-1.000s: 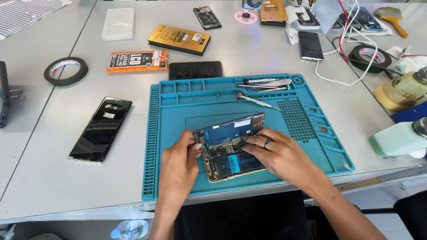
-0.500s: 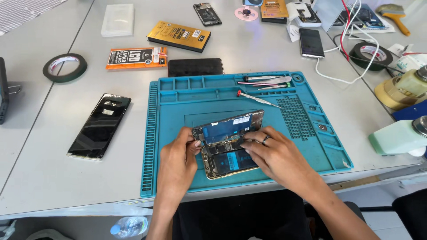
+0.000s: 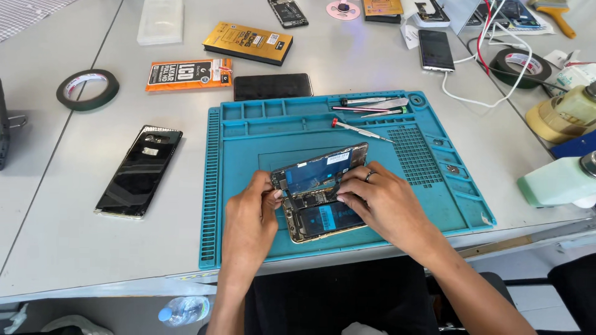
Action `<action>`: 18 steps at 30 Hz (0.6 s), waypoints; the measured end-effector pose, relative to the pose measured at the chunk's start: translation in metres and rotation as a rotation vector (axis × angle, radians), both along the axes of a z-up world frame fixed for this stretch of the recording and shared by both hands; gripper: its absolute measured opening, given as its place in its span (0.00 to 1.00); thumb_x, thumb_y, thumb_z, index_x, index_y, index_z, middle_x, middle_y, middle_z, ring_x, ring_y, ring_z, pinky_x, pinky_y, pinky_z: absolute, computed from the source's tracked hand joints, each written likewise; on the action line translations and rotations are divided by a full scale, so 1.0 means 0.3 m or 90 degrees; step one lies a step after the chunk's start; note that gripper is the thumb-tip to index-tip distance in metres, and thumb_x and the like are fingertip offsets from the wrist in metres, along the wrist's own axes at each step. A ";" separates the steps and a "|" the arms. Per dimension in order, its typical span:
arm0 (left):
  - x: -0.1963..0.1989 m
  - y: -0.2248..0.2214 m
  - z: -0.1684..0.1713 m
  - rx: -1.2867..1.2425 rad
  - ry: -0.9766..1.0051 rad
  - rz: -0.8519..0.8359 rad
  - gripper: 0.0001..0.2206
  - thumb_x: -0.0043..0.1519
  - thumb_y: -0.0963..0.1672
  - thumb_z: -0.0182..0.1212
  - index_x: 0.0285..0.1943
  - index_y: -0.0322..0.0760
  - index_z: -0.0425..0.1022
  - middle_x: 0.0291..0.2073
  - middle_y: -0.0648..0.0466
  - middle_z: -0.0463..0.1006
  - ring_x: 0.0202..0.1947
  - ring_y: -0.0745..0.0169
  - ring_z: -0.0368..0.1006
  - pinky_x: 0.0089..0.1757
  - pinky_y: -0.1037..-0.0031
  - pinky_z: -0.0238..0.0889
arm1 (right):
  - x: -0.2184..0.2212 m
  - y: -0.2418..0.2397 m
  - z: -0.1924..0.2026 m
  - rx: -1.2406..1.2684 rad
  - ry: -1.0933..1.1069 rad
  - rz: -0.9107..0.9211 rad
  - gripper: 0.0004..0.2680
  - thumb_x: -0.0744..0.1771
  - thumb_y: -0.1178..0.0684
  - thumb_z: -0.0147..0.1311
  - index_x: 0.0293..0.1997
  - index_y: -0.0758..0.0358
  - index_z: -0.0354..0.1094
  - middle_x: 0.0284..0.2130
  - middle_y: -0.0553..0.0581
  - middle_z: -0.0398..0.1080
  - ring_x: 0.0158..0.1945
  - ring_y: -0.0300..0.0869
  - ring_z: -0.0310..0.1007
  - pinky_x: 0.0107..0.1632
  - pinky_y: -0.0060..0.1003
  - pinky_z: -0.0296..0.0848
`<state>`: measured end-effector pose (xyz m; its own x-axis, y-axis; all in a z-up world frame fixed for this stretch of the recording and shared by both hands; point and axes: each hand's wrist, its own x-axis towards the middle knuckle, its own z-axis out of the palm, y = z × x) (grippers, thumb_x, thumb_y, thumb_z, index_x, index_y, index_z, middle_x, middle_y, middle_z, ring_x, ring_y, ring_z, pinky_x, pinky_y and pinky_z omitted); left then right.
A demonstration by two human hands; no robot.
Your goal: The person reassembles a gold smartphone by aligning the screen and securing it with screws. They then place it aside and begin working on a second black smartphone, removing screws from its back cover.
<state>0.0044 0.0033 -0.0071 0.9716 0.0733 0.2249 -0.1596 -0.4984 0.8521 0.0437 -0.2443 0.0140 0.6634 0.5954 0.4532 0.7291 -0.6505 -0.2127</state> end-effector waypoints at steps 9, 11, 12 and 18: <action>0.001 0.002 0.002 0.014 -0.015 -0.013 0.08 0.64 0.33 0.49 0.43 0.36 0.65 0.31 0.50 0.79 0.38 0.60 0.84 0.34 0.72 0.76 | 0.014 -0.002 -0.007 -0.023 -0.019 0.011 0.03 0.66 0.54 0.63 0.40 0.56 0.76 0.39 0.49 0.75 0.43 0.45 0.72 0.41 0.40 0.76; -0.007 -0.003 0.045 0.004 -0.005 -0.012 0.05 0.65 0.34 0.51 0.45 0.32 0.68 0.32 0.41 0.80 0.37 0.47 0.84 0.36 0.64 0.79 | -0.001 0.019 0.023 -0.031 0.009 -0.024 0.01 0.65 0.56 0.62 0.37 0.55 0.77 0.37 0.48 0.77 0.42 0.44 0.74 0.41 0.39 0.77; -0.011 -0.005 0.067 -0.006 0.003 -0.014 0.03 0.67 0.36 0.54 0.46 0.28 0.72 0.32 0.31 0.81 0.37 0.34 0.84 0.37 0.55 0.81 | -0.009 0.030 0.039 -0.037 0.035 -0.062 0.02 0.64 0.57 0.62 0.35 0.54 0.77 0.36 0.48 0.78 0.41 0.44 0.76 0.41 0.38 0.77; -0.014 -0.005 0.068 0.001 0.013 -0.016 0.04 0.67 0.36 0.52 0.48 0.28 0.71 0.34 0.31 0.81 0.39 0.34 0.84 0.37 0.56 0.82 | -0.013 0.029 0.058 -0.047 0.048 -0.055 0.02 0.65 0.57 0.61 0.35 0.53 0.78 0.35 0.49 0.78 0.40 0.44 0.77 0.40 0.38 0.78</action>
<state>0.0002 0.0020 0.0132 0.9776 0.0478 0.2052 -0.1550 -0.4962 0.8543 0.0398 -0.2355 0.0315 0.7448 0.5643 0.3562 0.6528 -0.7267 -0.2139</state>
